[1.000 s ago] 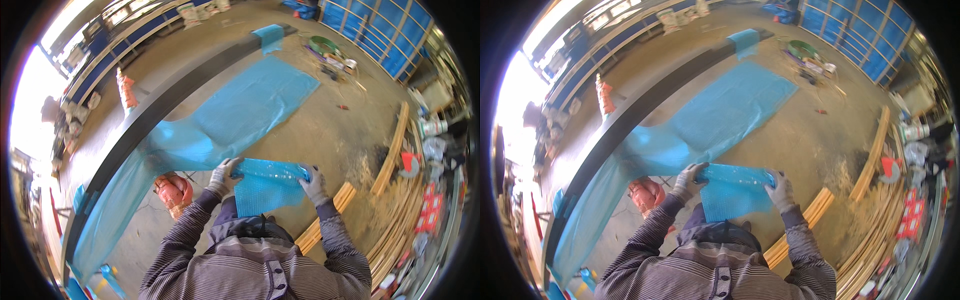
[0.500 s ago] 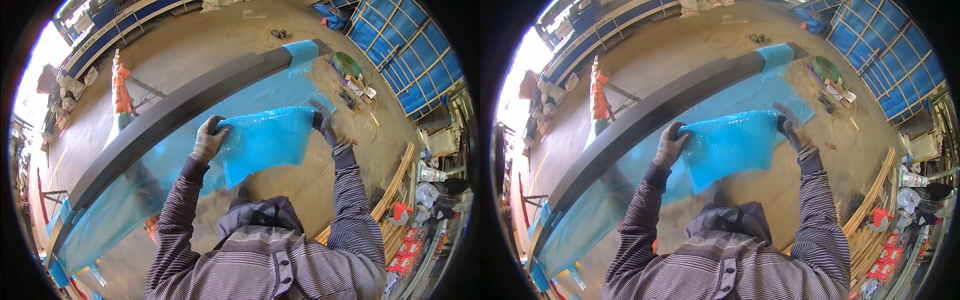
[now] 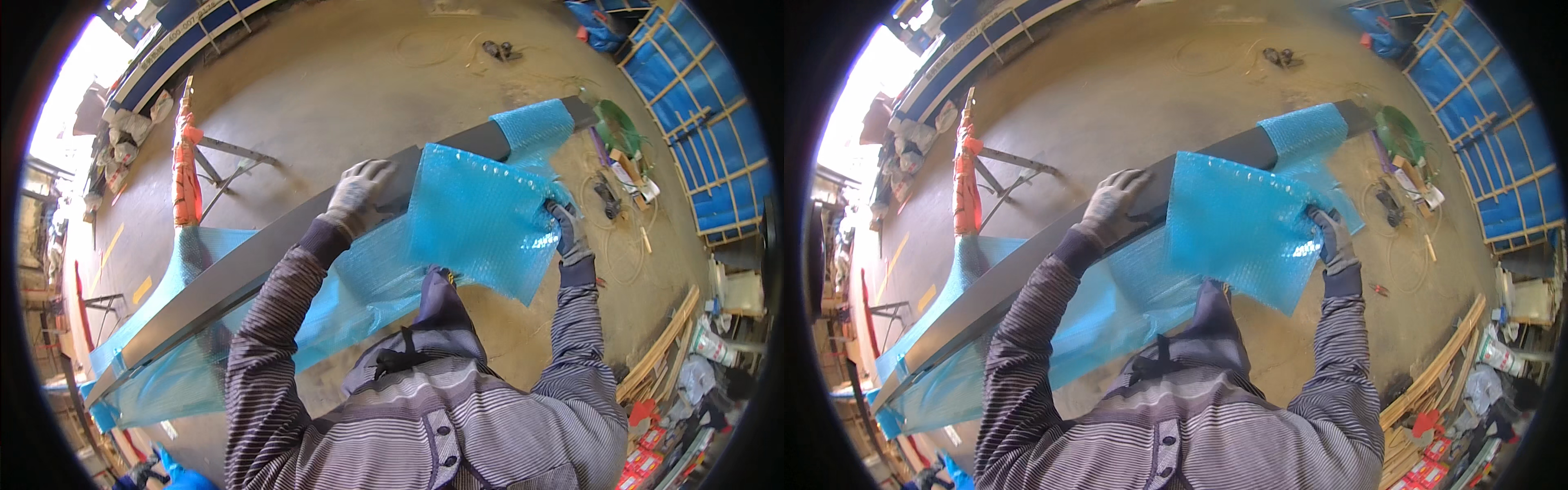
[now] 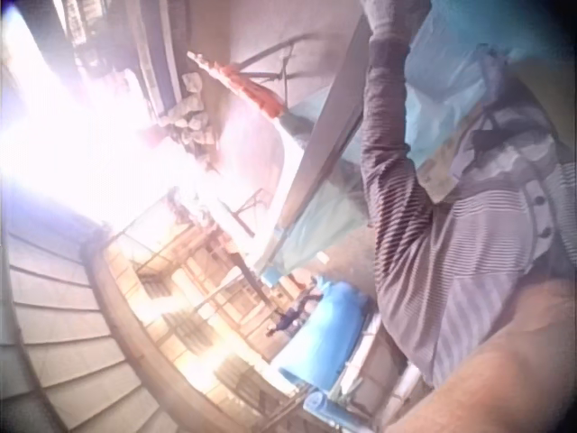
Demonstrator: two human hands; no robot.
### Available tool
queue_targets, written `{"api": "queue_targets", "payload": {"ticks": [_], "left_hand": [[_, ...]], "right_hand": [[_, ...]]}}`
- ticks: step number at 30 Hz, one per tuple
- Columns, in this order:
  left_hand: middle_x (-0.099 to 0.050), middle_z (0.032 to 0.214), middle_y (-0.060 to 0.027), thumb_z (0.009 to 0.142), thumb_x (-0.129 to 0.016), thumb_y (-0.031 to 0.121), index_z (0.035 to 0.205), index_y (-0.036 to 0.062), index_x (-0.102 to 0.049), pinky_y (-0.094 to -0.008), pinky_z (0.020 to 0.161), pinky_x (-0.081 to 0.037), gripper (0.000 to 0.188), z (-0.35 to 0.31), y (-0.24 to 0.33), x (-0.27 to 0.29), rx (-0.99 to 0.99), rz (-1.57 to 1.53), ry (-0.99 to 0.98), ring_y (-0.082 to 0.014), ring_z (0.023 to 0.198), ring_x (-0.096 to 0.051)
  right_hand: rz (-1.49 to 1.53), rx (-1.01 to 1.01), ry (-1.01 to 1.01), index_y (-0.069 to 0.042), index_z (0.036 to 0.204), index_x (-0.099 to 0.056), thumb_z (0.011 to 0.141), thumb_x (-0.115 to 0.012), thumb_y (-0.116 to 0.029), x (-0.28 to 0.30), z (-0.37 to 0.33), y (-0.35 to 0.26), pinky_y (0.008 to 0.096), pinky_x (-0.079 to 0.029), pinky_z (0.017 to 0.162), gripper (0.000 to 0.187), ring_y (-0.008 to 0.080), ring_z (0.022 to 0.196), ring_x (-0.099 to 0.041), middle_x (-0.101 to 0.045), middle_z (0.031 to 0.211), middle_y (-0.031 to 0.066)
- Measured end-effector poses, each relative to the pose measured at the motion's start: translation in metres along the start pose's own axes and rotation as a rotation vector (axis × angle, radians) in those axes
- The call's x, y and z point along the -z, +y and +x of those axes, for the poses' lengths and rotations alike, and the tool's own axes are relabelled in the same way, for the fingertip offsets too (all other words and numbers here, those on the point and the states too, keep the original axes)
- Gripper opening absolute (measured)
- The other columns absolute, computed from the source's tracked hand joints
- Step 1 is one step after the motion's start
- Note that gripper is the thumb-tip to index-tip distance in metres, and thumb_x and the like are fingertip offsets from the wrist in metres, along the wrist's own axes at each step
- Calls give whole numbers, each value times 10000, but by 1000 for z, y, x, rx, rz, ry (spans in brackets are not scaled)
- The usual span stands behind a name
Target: The person wraps long, curved metal beams with blue bubble wrap in a workshop. They tear off pieces of bubble wrap and carefully cover the edges and surfaces of the beams, working alongside another person who is also wrapping beams.
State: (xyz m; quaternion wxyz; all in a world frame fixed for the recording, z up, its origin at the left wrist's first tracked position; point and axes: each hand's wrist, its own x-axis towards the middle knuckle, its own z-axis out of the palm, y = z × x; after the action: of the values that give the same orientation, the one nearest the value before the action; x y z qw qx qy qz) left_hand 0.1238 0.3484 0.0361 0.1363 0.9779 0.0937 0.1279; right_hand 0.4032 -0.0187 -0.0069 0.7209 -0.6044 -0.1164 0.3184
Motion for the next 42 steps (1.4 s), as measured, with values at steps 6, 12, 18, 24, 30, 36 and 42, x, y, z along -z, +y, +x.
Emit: {"api": "queue_targets", "payload": {"ticks": [6,12,18,24,30,36,42], "left_hand": [[-551,1344,-58,635,-880,441,1326,152,-605,-525,1074,-378,798,124,2,-49,-377,273,-544,-333,1297,-438],[-612,1088,-42,679,-793,581,1058,161,-717,-499,931,-448,571,162,-1,-59,-390,346,-898,-288,1122,-490],[-616,1006,-54,726,-743,520,911,158,-708,-478,900,-424,408,168,-5,-48,-308,142,-812,-276,1071,-498],[-625,916,-15,702,-730,470,848,215,-703,-431,890,-396,295,161,-10,-43,-257,41,-727,-250,981,-503],[-631,925,-8,726,-742,473,890,214,-722,-432,899,-405,307,161,-6,-34,-238,86,-696,-236,1001,-504],[-622,953,-21,750,-728,461,889,178,-701,-452,927,-417,316,166,-5,-27,-210,88,-742,-248,1036,-511],[-631,1030,-41,731,-757,463,934,159,-714,-479,950,-423,368,164,-8,-26,-213,72,-728,-260,1104,-519]], "right_hand": [[-184,-213,-17,-2,1176,-645,904,-700,-138,27,167,-3,284,-553,795,309,165,932,-663,-682,1086,72],[-270,-333,-16,21,1150,-650,882,-717,-150,35,241,-34,302,-554,803,324,182,899,-666,-693,1049,90],[-91,-494,-24,23,1126,-621,872,-734,-168,0,251,-30,303,-574,714,337,181,810,-674,-679,1005,110],[-55,-669,-105,-10,1061,-601,871,-751,-252,-36,250,-6,292,-569,641,343,164,746,-667,-667,900,84],[-263,-490,-265,-59,1129,-650,988,-609,-183,-96,236,41,296,-555,838,193,188,989,-654,-659,1126,105],[-157,-489,-368,-55,1155,-628,981,-635,-194,-111,249,34,265,-556,818,223,154,930,-671,-686,1065,77],[-49,-537,-371,-25,1165,-669,953,-698,-215,-183,208,59,283,-545,773,286,137,886,-650,-699,1010,60]]}}
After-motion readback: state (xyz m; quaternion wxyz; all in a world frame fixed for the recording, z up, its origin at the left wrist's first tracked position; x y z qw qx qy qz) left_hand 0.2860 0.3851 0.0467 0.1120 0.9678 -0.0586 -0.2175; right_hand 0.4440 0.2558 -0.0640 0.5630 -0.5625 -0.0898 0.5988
